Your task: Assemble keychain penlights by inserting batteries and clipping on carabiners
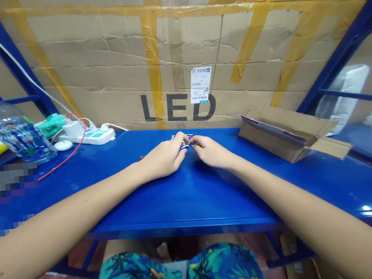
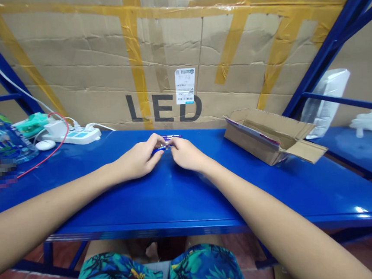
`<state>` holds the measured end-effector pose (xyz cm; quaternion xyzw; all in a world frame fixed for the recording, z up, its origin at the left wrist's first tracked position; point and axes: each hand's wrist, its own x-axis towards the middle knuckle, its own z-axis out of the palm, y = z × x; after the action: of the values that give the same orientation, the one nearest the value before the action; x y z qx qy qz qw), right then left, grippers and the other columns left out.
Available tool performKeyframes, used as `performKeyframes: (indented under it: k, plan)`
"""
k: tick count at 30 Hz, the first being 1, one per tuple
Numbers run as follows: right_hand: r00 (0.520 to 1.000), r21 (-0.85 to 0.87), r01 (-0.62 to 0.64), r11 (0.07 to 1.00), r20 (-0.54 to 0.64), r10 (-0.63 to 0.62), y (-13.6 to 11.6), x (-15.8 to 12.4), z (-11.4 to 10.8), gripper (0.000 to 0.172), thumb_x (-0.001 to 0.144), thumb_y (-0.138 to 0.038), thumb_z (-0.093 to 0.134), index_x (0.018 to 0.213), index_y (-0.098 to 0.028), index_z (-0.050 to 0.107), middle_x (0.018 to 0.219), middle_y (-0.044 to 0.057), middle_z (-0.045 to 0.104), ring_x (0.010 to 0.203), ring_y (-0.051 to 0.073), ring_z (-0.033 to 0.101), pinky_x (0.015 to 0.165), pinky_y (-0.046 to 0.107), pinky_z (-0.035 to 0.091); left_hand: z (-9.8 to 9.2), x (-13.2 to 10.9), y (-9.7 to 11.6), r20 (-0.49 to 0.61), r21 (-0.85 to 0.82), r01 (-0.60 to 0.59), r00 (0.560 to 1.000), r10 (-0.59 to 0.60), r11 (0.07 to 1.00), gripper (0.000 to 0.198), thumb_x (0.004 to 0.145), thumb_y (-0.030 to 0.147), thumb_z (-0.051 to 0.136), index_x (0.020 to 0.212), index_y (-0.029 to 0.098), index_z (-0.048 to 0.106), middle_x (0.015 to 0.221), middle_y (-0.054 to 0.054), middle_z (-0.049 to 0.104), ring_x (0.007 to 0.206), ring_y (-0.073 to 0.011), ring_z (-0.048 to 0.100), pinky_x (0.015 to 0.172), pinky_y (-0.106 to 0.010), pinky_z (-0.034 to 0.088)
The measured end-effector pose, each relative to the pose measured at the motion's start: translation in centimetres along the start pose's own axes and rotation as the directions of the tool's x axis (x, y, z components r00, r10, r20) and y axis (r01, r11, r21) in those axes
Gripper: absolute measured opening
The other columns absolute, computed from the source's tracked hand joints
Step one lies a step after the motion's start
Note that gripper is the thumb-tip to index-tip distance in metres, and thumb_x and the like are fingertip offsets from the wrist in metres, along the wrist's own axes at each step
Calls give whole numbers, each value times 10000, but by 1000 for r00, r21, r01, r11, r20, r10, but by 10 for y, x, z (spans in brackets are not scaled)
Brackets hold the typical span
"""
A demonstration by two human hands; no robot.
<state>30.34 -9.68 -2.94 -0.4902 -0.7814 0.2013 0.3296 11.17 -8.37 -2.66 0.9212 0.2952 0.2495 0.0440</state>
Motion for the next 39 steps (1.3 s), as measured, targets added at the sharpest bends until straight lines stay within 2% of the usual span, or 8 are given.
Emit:
performKeyframes:
  k: [5, 12, 16, 22, 26, 31, 35, 39]
  plan:
    - [1000, -117, 4, 993, 1, -4, 3, -1, 4, 253, 927, -87, 388, 1027, -143, 614, 1175, 176, 693, 1059, 258, 634, 917, 349, 441, 4, 0, -2, 39, -5, -23, 999, 23, 1000, 207, 978, 258, 439, 1160, 175, 493, 1102, -144, 710, 1019, -294, 698, 830, -431, 532]
    - [999, -237, 33, 971, 12, -31, -6, -6, 4, 268, 909, -59, 422, 1031, -140, 647, 1125, 168, 714, 1041, 253, 651, 897, 319, 454, 7, 0, 5, 20, 106, 22, 999, -24, 994, 218, 979, 236, 430, 1153, 150, 527, 1089, -159, 714, 995, -307, 699, 814, -430, 530]
    - [998, -228, 57, 972, 36, -50, -5, -6, 2, 302, 924, -67, 410, 1078, -146, 657, 1145, 158, 716, 1092, 257, 645, 939, 328, 452, 4, 1, 2, 6, 128, 56, 998, -57, 990, 232, 973, 228, 448, 1171, 154, 544, 1117, -151, 713, 1008, -305, 689, 822, -422, 521]
    - [998, -139, -10, 990, 54, 17, 0, -1, -13, 313, 951, -117, 420, 1146, -157, 661, 1280, 143, 675, 1166, 266, 615, 992, 368, 441, -7, 6, -27, -50, 41, 116, 992, -114, 992, 200, 950, 321, 551, 1080, 190, 630, 1036, -82, 733, 906, -255, 677, 775, -367, 484]
    - [996, -80, -31, 996, 84, 37, 3, -2, -25, 282, 932, -147, 470, 1131, -156, 670, 1159, 113, 713, 1043, 241, 639, 917, 346, 466, -12, 7, -42, -124, -109, 137, 981, -150, 985, 164, 922, 287, 599, 1034, 191, 671, 887, -44, 727, 796, -193, 651, 740, -317, 471]
    - [974, 85, -37, 996, 225, 17, 2, -5, -28, 204, 892, -275, 587, 1039, -164, 674, 960, 58, 719, 833, 194, 638, 794, 318, 480, -12, 5, -40, -196, -159, -33, 981, 2, 987, 99, 896, 215, 601, 964, 192, 669, 933, -36, 733, 804, -168, 651, 756, -294, 480]
    - [966, 298, -49, 953, 258, -31, -2, -5, -26, 274, 901, -394, 580, 877, -146, 694, 899, 68, 717, 843, 192, 630, 826, 327, 473, -9, 4, -31, -215, -125, -208, 960, 179, 970, 112, 917, 198, 545, 928, 194, 657, 944, -52, 724, 865, -182, 654, 789, -304, 484]
    - [956, 405, -84, 910, 290, -41, -3, -5, -22, 277, 904, -397, 581, 828, -147, 673, 778, 58, 694, 738, 173, 623, 730, 311, 467, -6, 2, -22, -197, -164, -200, 966, 167, 966, 105, 920, 231, 547, 894, 199, 644, 913, -57, 701, 875, -193, 635, 809, -326, 475]
